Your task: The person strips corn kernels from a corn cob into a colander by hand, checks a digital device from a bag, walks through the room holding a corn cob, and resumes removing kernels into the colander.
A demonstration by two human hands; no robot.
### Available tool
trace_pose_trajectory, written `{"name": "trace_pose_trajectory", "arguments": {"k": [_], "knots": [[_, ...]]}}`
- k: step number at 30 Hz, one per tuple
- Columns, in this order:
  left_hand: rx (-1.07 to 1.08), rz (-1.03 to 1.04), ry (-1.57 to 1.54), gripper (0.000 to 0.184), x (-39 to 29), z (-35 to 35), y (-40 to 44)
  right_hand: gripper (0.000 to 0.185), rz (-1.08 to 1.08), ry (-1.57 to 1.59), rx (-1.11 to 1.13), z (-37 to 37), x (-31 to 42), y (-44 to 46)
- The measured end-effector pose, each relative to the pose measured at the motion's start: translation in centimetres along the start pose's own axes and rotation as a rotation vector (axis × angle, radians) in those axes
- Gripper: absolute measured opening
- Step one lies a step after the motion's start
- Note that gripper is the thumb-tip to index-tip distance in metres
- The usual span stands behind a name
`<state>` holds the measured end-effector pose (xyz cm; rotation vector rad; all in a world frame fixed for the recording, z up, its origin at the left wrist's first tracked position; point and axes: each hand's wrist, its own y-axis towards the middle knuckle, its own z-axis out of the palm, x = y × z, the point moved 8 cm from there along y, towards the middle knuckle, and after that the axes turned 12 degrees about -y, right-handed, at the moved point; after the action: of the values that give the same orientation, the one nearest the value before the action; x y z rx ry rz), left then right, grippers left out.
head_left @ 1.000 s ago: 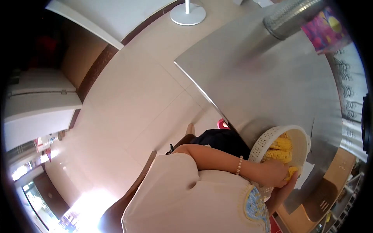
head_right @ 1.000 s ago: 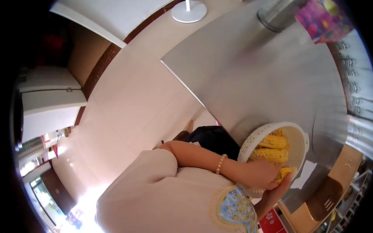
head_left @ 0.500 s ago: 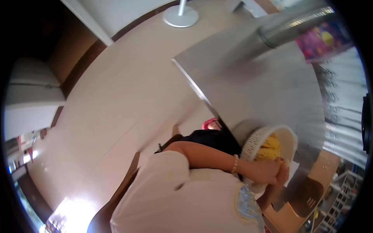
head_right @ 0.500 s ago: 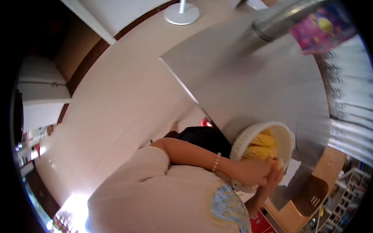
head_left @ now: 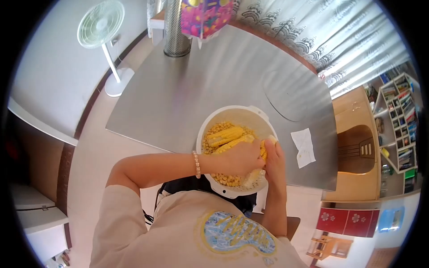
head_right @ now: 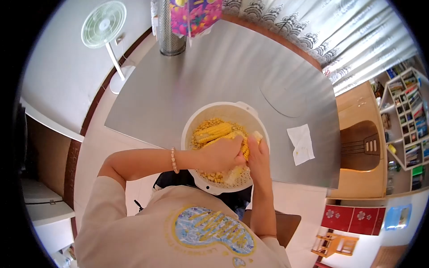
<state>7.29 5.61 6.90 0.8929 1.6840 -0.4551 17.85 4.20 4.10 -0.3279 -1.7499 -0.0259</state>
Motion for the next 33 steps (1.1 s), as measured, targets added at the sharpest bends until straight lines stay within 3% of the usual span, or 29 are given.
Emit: {"name": "trace_pose_trajectory", "arguments": {"k": [1,3,7,10,12,16,18,20,21,22,23,24,27,28,31,33], "knots": [[0.006,0.052,0.041,0.036,-0.4,0.3,0.3,0.031,0.033,0.02,-0.002,-0.2,-0.4,0.1],[0.001,-0.178,0.009,0.031,1.4,0.5,1.0,0.031,0.052,0.057,-0.003,-0.4,-1.0,0.8],[-0.103,-0.067,-0.191,0.028,3.0,-1.1,1.0,0.028,-0.055,0.139,-0.068,-2.1,-1.1,1.4],[0.036,-0.211,-0.16,0.03,4.0,-2.0,0.4,0.028,-0.147,0.019,-0.176,-3.4,-0.7,1.9],[-0.047,-0.37,-0.154,0.034,4.8,-2.3,-0.6,0.028,-0.196,-0.08,-0.21,-3.8,-0.5,1.9],[-0.236,-0.407,-0.056,0.036,5.3,-4.0,-2.3,0.032,-0.149,-0.083,-0.105,-2.3,1.0,-0.2],[-0.361,-0.245,-0.362,0.04,2.7,-4.9,-3.7,0.035,-0.114,-0.019,-0.057,-0.7,2.4,-2.2],[-0.429,-0.015,-0.37,0.046,-1.0,-4.0,-6.1,0.039,-0.219,0.2,-0.091,0.6,3.6,-4.2],[-0.4,-0.108,-0.357,0.046,-1.5,-2.7,-7.5,0.039,-0.208,0.198,-0.04,1.9,3.4,-4.8],[-0.37,-0.205,-0.349,0.047,-1.8,-1.4,-8.9,0.044,-0.329,0.15,0.103,3.8,4.2,-5.8],[-0.399,-0.226,-0.576,0.05,-1.8,-0.3,-10.4,0.05,-0.449,0.112,0.243,5.7,4.6,-6.8],[-0.425,-0.24,-0.803,0.053,-1.5,0.7,-11.9,0.05,-0.429,0.122,0.288,6.9,3.8,-7.2],[-0.633,-0.333,-0.734,0.05,0.6,0.8,-17.9,0.069,-0.417,0.091,0.52,12.2,1.6,-9.6],[-0.707,-0.374,-0.741,0.048,1.2,0.8,-20.1,0.069,-0.389,0.1,0.532,13.6,0.6,-10.1],[-1.059,-0.356,-0.916,0.038,4.6,0.3,-27.2,0.064,-0.718,-0.11,0.618,18.7,0.1,-12.1],[-1.232,-0.361,-0.927,0.04,7.4,-0.7,-32.3,0.044,-0.518,-0.077,0.664,22.5,-2.1,-12.6]]}}
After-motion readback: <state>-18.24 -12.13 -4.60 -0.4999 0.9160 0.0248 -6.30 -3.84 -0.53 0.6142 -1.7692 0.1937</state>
